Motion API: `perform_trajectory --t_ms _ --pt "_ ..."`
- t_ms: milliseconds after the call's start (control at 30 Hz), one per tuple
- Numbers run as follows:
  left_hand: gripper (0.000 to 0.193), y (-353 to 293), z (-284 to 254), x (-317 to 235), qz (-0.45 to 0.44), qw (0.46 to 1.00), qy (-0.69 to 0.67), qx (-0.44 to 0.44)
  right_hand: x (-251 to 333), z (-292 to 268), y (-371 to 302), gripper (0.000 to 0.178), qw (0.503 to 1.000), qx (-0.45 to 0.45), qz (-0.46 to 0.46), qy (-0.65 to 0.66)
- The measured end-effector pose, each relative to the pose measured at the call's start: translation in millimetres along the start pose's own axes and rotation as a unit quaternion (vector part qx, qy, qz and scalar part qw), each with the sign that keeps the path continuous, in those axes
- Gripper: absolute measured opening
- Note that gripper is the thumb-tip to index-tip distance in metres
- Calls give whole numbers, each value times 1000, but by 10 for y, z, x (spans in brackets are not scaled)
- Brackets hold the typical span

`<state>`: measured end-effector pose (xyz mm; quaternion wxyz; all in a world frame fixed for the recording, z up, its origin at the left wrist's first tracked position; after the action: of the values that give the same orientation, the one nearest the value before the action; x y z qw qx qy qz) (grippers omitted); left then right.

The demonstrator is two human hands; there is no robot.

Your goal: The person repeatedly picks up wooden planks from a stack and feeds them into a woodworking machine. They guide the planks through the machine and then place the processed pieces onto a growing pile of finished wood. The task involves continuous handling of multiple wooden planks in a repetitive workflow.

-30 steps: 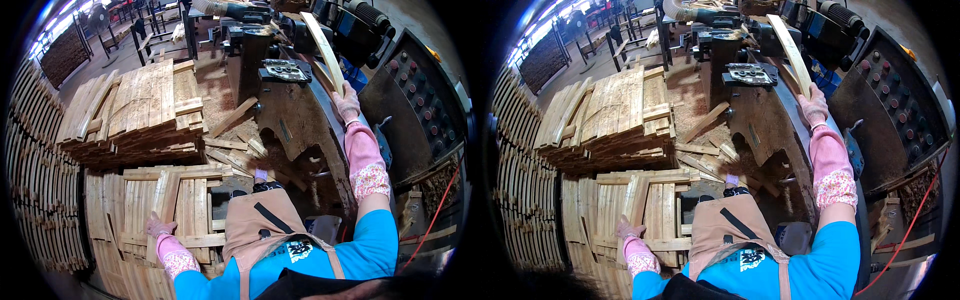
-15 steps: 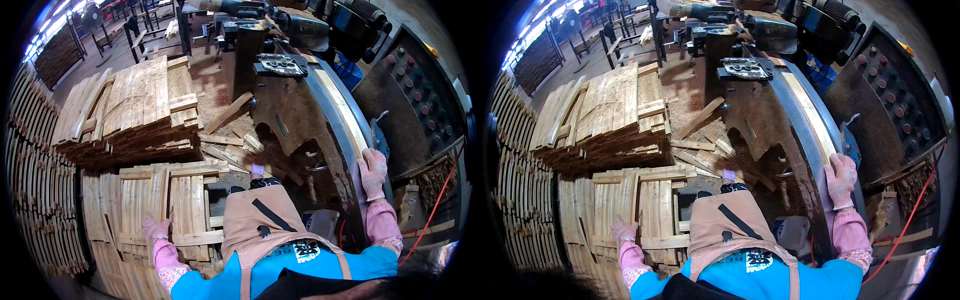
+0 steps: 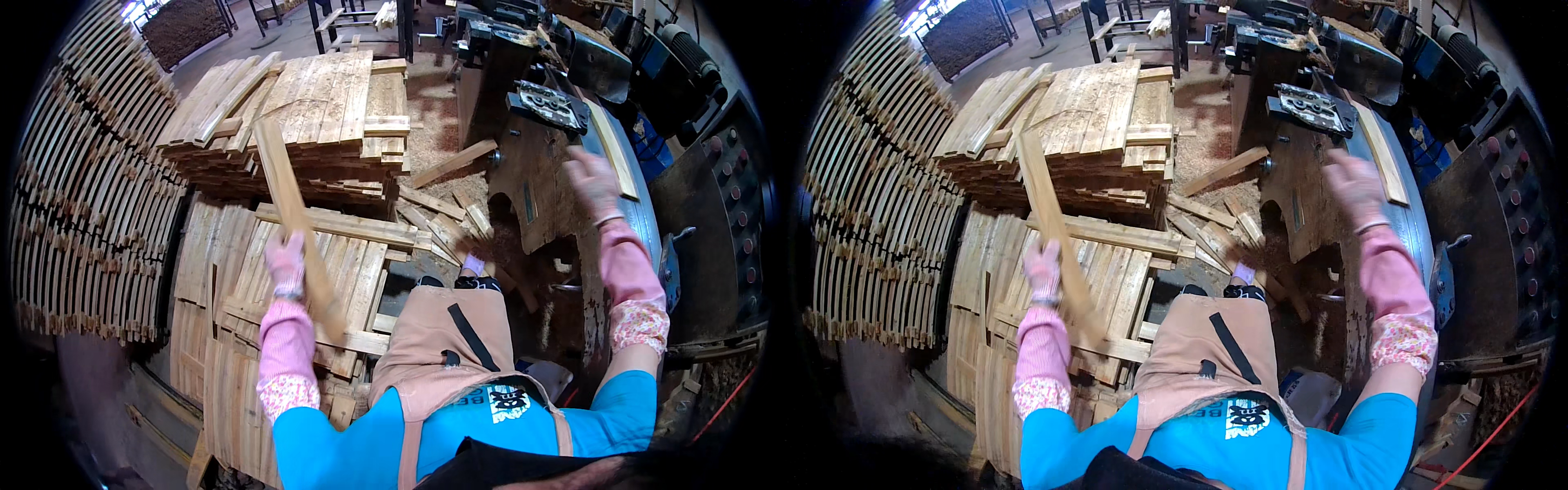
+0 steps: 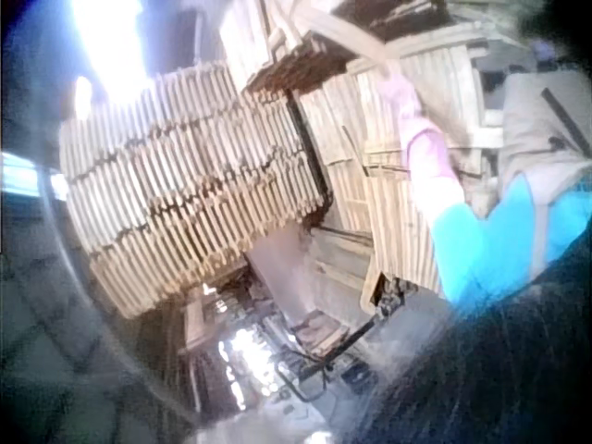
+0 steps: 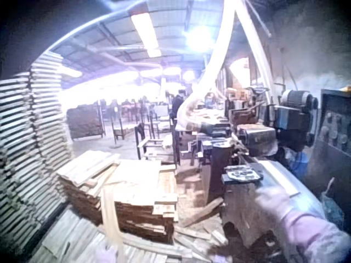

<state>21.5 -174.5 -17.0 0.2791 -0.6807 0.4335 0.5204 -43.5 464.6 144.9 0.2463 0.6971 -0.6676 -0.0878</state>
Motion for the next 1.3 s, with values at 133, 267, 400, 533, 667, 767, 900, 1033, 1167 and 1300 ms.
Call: perform_trajectory --t_ms 133,267,400,533,667,767,900,1033,1167,1300 --pt "36 55 1161 -1090 86 936 -343 7 1936 229 -607 92 928 290 -149 180" --pt "47 -392 2222 -2378 -27 866 -491 91 1742 -80 -787 88 981 157 -72 89" --pt "51 -835 2750 -2745 -7 789 -484 379 1015 -1005 -1262 82 989 57 70 115" --pt "41 -939 2955 -2006 -42 801 -421 424 374 -1599 -2290 80 969 48 240 -35" --pt "35 -892 3212 88 -235 845 -365 313 -264 -1537 -2822 76 934 21 304 -188" --pt "26 -1078 3062 859 -338 852 -280 285 -443 -1284 -2240 71 944 -46 223 -237" --pt "21 -1063 2994 1446 -401 843 -299 197 -935 -712 -977 70 953 -99 160 -239" --pt "30 -903 3054 2026 -439 867 -220 89 -1156 -364 -328 63 937 -85 194 -279" --pt "62 -712 3213 2632 -473 851 -213 83 -812 -529 -786 61 953 -46 194 -230" --pt "75 -717 3651 2521 -494 788 -359 83 -453 -1122 -2001 56 949 50 196 -240"
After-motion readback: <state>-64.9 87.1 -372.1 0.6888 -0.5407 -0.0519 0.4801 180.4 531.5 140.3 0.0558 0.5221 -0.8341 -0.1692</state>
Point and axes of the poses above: each hand's wrist, its own y-axis towards the middle knuckle, its own z-axis out of the palm, x = y × z, the point moved 5 cm from there along y, towards the middle knuckle, and after that the axes turned 1 degree about z, right-handed, at the moved point
